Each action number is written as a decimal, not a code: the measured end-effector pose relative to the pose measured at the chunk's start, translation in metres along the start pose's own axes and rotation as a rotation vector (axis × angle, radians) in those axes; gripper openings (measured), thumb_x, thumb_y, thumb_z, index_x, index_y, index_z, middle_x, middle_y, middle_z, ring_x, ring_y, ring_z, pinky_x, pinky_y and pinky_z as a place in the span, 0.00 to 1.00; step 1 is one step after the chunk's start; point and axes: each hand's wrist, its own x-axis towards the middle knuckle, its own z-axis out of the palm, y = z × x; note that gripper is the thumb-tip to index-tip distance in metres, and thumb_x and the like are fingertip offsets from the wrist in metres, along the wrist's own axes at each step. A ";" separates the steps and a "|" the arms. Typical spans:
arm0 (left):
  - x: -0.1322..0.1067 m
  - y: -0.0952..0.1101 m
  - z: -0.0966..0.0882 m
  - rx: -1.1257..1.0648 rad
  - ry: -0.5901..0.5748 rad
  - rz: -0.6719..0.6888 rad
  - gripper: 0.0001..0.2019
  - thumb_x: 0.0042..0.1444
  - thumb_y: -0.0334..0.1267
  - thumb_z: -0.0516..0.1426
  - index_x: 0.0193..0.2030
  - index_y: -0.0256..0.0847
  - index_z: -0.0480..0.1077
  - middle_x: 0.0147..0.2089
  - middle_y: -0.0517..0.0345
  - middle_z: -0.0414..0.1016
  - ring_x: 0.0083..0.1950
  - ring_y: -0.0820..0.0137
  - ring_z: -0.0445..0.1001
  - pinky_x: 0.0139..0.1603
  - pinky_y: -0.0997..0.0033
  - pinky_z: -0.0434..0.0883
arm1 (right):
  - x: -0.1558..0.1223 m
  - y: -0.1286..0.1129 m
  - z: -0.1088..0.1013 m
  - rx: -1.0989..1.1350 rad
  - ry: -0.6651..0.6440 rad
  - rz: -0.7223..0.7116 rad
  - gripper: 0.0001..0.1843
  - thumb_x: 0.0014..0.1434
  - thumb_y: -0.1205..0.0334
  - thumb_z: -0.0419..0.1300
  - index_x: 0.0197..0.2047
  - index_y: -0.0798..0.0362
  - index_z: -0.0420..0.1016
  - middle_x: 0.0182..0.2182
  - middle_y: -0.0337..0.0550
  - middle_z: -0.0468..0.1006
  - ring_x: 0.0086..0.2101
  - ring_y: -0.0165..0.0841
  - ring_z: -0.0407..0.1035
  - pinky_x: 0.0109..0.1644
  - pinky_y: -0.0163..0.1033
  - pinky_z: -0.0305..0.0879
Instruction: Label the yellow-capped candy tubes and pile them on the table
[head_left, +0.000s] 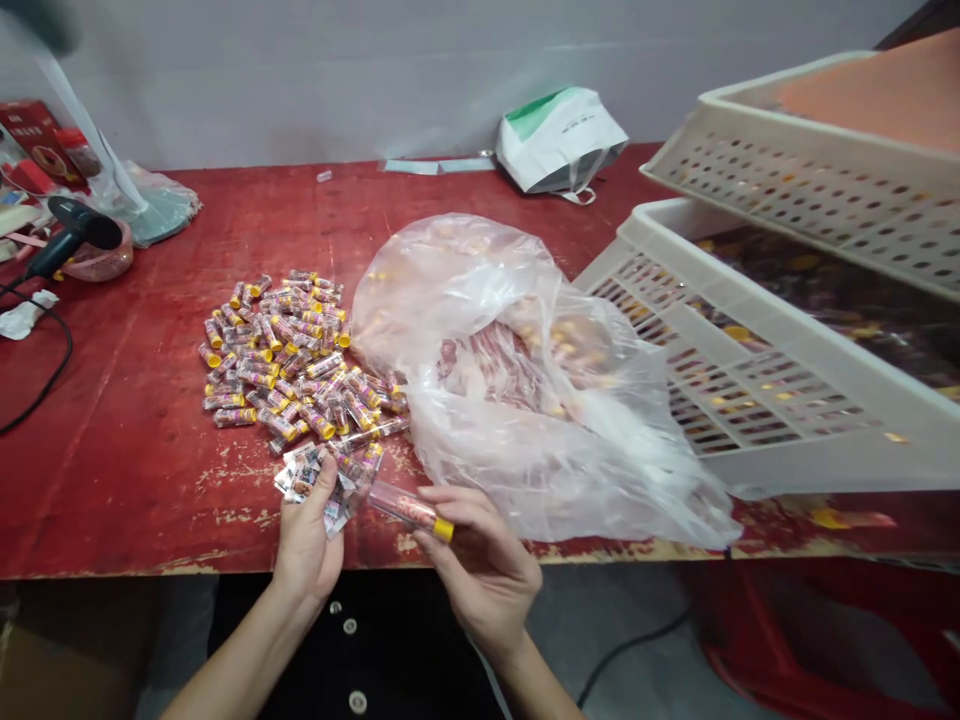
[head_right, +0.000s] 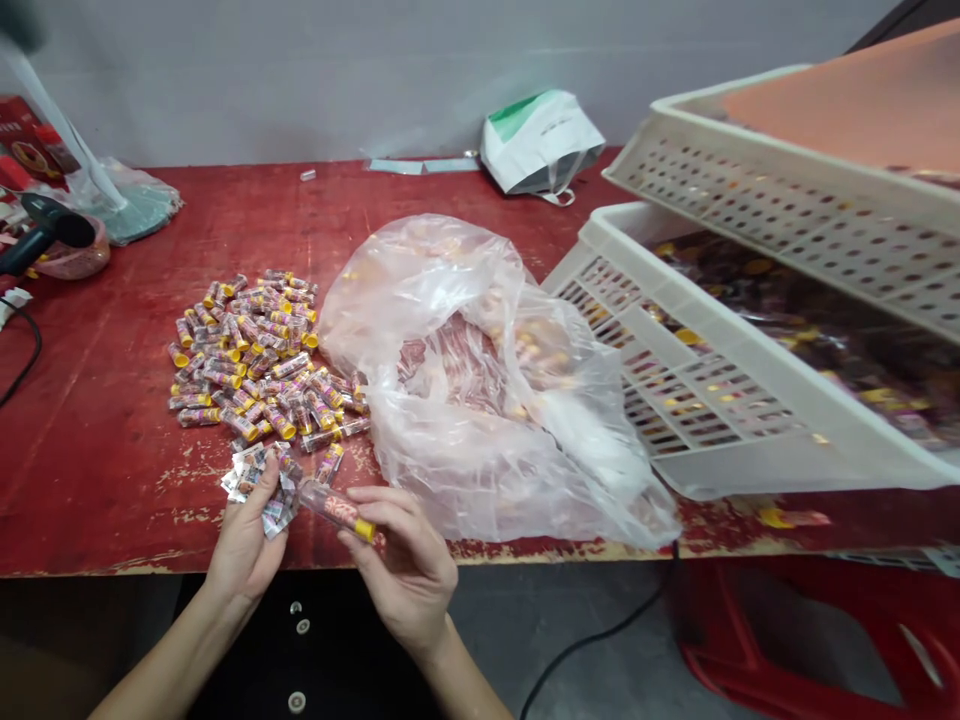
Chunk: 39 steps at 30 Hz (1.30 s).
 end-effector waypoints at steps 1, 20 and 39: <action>0.000 0.000 0.000 0.004 0.003 -0.001 0.20 0.43 0.29 0.70 0.45 0.42 0.76 0.47 0.55 0.81 0.47 0.67 0.79 0.53 0.67 0.73 | -0.001 0.001 0.001 0.016 0.024 0.012 0.23 0.53 0.81 0.63 0.49 0.48 0.74 0.43 0.46 0.78 0.45 0.37 0.73 0.45 0.43 0.75; -0.001 0.001 -0.006 0.099 -0.084 0.047 0.19 0.41 0.34 0.71 0.43 0.40 0.76 0.42 0.56 0.81 0.42 0.70 0.78 0.46 0.69 0.73 | 0.002 -0.001 -0.004 -0.199 -0.086 -0.150 0.25 0.53 0.81 0.63 0.52 0.50 0.74 0.45 0.50 0.79 0.45 0.39 0.76 0.46 0.45 0.77; -0.004 0.002 -0.015 0.078 -0.130 -0.096 0.19 0.38 0.34 0.72 0.40 0.40 0.76 0.39 0.57 0.82 0.41 0.69 0.79 0.49 0.67 0.73 | -0.005 0.001 0.012 -0.175 -0.445 -0.058 0.35 0.62 0.79 0.49 0.70 0.51 0.54 0.68 0.52 0.59 0.66 0.43 0.54 0.67 0.57 0.58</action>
